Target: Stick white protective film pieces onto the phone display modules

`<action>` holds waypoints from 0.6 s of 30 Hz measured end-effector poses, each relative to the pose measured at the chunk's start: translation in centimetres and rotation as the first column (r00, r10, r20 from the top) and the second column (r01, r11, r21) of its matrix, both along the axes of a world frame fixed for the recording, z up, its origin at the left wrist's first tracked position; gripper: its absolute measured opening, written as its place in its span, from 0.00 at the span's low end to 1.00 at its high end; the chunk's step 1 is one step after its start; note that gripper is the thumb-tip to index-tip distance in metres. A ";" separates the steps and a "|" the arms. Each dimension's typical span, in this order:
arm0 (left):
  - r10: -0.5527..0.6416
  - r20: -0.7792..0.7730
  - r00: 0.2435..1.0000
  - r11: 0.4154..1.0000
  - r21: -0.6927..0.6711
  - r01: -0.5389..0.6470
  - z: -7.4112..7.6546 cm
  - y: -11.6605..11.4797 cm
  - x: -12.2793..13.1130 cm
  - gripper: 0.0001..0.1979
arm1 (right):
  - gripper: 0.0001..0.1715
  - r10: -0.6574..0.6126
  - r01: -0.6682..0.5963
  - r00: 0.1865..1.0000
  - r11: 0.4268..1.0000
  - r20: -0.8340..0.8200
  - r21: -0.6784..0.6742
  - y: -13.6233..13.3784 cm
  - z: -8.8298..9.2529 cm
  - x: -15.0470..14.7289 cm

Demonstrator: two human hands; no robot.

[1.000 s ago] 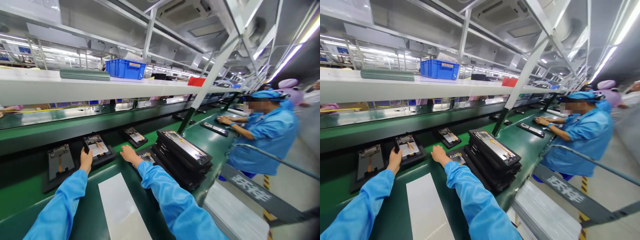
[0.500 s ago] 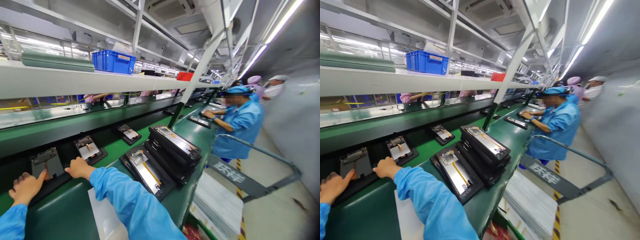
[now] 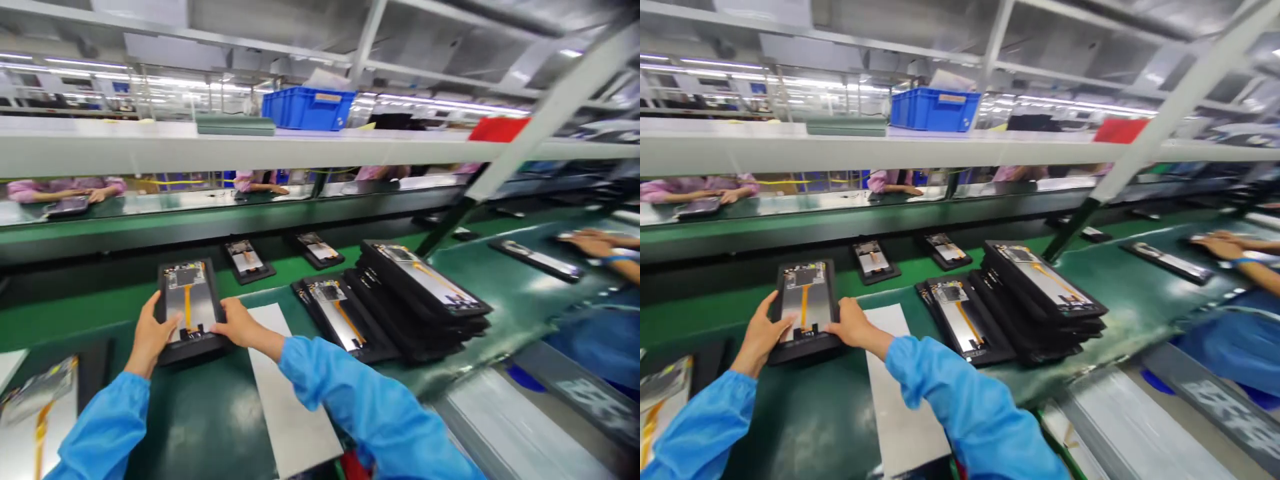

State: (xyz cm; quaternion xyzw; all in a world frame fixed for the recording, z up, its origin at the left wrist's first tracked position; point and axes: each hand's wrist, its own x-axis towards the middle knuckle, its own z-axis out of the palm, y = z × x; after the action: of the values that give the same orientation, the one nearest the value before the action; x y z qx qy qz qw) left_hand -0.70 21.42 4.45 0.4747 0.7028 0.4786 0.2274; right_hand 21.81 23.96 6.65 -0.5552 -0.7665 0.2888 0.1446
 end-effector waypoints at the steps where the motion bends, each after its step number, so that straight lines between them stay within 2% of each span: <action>1: -0.021 0.023 1.000 1.000 0.002 0.021 -0.2 -3.1 0.0 0.41 | 0.35 -0.009 0.007 0.998 1.000 -0.064 -0.030 -2.8 -0.3 0.6; 4: -0.090 0.036 0.995 0.995 -0.027 0.091 -1.9 -11.9 -0.3 0.41 | 0.36 -0.026 0.007 0.987 0.993 -0.161 -0.117 -11.3 -1.6 1.3; 6: -0.122 -0.009 0.992 0.991 -0.061 0.121 -3.5 -16.4 -0.9 0.40 | 0.34 -0.019 -0.003 0.988 0.990 -0.156 -0.140 -16.1 -2.6 0.8; 8: -0.143 -0.091 0.986 0.984 -0.117 0.132 -5.2 -19.4 -1.8 0.40 | 0.34 -0.005 -0.016 0.990 0.989 -0.140 -0.144 -19.7 -3.6 0.0; 10: -0.175 -0.197 0.965 0.977 -0.160 0.144 -6.6 -21.2 -2.7 0.39 | 0.34 0.026 -0.040 0.992 0.993 -0.121 -0.107 -21.9 -4.5 -0.5; 12: -0.218 -0.298 0.929 0.969 -0.179 0.170 -7.3 -22.0 -3.3 0.40 | 0.31 0.078 -0.083 0.991 0.996 -0.112 -0.039 -22.7 -5.0 -0.1; 14: -0.197 -0.400 0.895 0.977 -0.156 0.145 -6.9 -22.2 -3.0 0.40 | 0.23 0.073 -0.068 0.991 0.997 -0.111 0.043 -22.1 -5.2 1.6; 16: -0.163 -0.490 0.856 0.986 -0.058 0.154 -5.6 -22.0 -1.5 0.35 | 0.16 -0.015 0.028 0.995 0.992 -0.102 0.125 -20.1 -5.0 4.0; 18: -0.238 -0.563 0.791 0.944 0.059 0.326 -3.9 -21.3 1.3 0.28 | 0.14 -0.123 0.131 0.991 0.974 -0.057 0.186 -17.1 -4.8 6.3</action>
State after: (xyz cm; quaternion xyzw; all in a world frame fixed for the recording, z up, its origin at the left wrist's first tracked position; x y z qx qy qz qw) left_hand 0.64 0.11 0.53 0.7074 0.6203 0.3354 0.0482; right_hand 28.09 6.89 1.86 -0.5801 -0.7500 0.2172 0.2320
